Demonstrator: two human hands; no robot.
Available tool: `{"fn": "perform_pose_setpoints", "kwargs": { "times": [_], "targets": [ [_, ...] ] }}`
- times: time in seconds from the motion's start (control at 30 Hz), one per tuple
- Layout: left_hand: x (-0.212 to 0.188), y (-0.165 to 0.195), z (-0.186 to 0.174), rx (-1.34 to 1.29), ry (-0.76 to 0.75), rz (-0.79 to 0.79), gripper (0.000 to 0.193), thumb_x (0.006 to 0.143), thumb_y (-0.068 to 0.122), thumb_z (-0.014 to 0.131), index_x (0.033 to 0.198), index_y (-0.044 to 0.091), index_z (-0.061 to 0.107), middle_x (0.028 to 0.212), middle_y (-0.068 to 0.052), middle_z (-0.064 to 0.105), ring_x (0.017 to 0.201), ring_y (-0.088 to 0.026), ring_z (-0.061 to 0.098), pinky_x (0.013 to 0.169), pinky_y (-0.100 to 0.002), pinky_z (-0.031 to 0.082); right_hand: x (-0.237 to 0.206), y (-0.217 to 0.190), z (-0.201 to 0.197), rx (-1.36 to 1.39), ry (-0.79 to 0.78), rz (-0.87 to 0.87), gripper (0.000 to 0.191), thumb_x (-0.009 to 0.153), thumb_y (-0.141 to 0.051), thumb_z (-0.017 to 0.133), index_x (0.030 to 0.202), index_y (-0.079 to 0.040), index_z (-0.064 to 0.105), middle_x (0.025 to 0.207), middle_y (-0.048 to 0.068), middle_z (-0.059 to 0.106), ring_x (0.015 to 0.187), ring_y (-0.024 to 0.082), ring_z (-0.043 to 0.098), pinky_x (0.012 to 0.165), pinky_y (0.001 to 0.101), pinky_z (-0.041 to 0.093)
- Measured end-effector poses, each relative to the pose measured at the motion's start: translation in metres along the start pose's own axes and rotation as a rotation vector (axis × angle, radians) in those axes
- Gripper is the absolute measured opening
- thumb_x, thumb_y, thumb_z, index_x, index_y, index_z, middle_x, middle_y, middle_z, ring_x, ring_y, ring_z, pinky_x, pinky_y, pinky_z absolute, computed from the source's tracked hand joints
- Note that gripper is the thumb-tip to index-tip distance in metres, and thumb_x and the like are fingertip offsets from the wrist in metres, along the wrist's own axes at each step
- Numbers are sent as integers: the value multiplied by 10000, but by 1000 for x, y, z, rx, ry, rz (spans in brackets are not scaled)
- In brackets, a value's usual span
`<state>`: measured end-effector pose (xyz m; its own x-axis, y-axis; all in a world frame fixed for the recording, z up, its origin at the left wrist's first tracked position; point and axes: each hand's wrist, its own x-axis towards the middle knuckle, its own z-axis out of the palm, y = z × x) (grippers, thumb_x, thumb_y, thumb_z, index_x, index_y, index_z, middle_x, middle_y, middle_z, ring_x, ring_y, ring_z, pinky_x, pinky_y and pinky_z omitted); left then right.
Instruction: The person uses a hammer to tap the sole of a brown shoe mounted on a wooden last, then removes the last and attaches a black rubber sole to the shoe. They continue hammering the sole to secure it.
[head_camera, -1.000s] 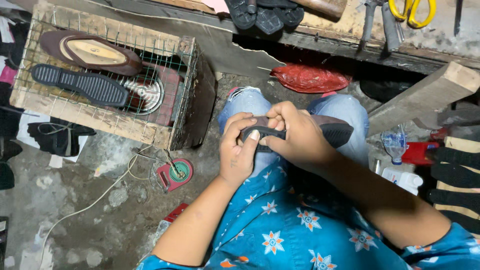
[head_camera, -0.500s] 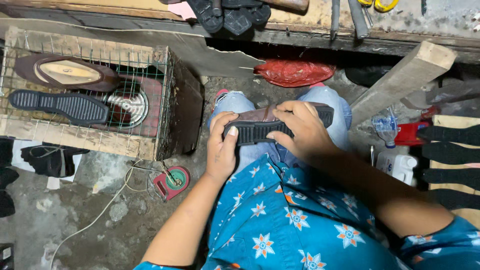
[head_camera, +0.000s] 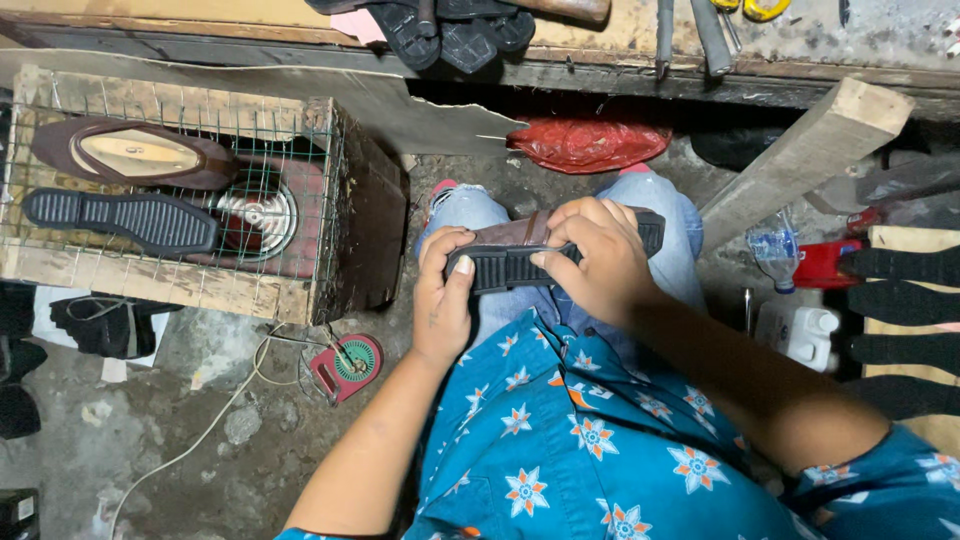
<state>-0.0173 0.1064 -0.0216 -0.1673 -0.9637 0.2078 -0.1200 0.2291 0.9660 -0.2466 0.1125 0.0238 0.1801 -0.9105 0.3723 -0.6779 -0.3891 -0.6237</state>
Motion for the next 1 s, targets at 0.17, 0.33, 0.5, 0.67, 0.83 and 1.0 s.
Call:
{"fn": "perform_pose_setpoints", "kwargs": {
  "times": [0.17,0.33,0.5,0.67,0.83,1.0],
  "targets": [
    [-2,0,-2,44,5,19,272,1019,161,516,1246,26,581,1346,-175,558,1313,-318,538,1182,-407,375,7,-7,-4,11,-35,90,289,764,-180,835,921,-66,620,1093,86,657,1056,300,621,956,446,410],
    [-4,2,-4,59,-15,36,298,1004,164,517,1265,31,571,1366,-188,545,1324,-330,533,1186,-414,377,11,-19,-9,-27,-138,22,313,777,-165,789,1072,-92,713,1175,76,652,1158,292,584,989,461,370],
    [-6,5,-7,115,-36,16,352,1004,165,519,1331,55,588,1404,-188,545,1350,-338,537,1191,-422,389,11,-28,1,-63,-118,-81,300,767,-261,821,1019,-119,737,1148,40,664,1167,265,573,1106,527,285],
    [-3,7,-7,112,-64,62,456,904,167,722,1324,61,578,1386,-207,515,1317,-346,533,1134,-420,422,12,-26,12,-41,-94,-44,176,760,-236,816,886,-148,730,1091,12,683,1123,261,583,1079,504,302],
    [-1,9,-5,141,-18,26,391,892,147,771,1246,57,632,1353,-191,580,1250,-323,611,1092,-401,481,13,-26,14,-49,-106,-37,168,792,-212,808,881,-150,679,1057,10,691,1077,264,590,993,450,368],
    [4,12,-1,151,29,43,344,895,140,774,1185,35,623,1295,-181,616,1216,-313,628,1076,-397,492,20,-19,7,17,-161,23,310,789,-252,823,993,-95,652,1098,50,671,1085,299,601,954,439,410]
  ]
}}
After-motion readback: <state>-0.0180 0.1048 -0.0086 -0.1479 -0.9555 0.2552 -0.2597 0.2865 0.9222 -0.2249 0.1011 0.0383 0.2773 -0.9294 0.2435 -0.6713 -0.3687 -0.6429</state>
